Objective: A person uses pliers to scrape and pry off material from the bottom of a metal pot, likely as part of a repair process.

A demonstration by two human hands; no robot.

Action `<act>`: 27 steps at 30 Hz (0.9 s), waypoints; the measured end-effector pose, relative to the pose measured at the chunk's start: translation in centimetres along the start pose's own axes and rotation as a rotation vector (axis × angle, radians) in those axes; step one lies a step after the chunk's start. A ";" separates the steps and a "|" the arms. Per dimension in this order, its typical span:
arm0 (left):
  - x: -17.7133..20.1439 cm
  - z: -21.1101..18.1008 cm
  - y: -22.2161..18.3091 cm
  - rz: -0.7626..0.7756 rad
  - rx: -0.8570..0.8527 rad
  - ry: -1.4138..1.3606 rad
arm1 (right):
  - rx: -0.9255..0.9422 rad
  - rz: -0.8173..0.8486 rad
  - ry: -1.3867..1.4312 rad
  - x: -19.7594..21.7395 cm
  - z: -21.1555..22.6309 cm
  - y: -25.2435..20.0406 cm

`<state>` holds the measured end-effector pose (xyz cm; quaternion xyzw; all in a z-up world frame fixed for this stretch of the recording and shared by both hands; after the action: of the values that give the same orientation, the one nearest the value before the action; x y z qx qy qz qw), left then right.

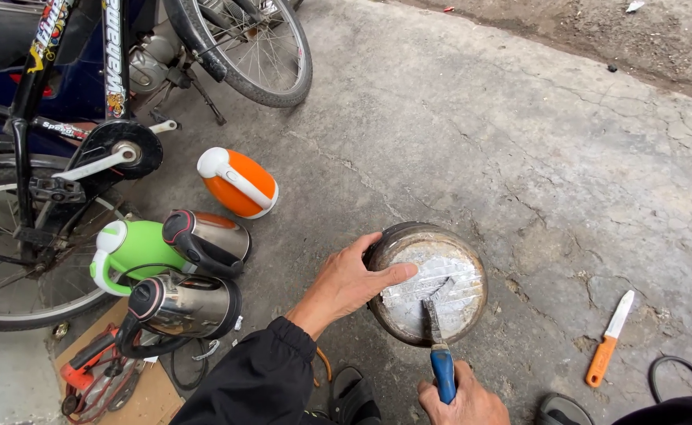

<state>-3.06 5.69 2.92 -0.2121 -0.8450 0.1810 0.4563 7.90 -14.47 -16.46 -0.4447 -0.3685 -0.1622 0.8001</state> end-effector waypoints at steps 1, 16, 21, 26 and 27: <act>0.1 0.0 -0.1 -0.001 0.003 -0.003 | 0.002 0.001 -0.003 0.1 0.1 -0.1; 0.4 -0.4 -0.1 0.002 -0.033 0.069 | 0.055 -0.064 -0.103 0.2 0.4 -0.8; 0.3 -0.4 0.0 -0.015 -0.064 0.071 | 0.070 -0.110 -0.085 -0.3 0.0 -0.7; 0.1 -0.8 -0.3 -0.032 -0.080 0.121 | 0.071 -0.061 -0.143 -0.1 0.2 -0.8; 0.2 -0.8 -0.3 -0.045 -0.084 0.124 | 0.059 -0.071 -0.112 0.4 0.5 -1.1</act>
<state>-2.49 5.62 3.61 -0.2228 -0.8265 0.1215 0.5026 7.35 -14.68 -15.32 -0.4159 -0.4328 -0.1543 0.7848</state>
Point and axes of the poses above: each hand's wrist, its own y-axis towards the middle knuckle, its own x-axis out of the back of the hand, z = x × y, the point moved 1 cm from there along y, towards the middle knuckle, and after that the axes turned 9 degrees about -z, right-handed, at the moved point
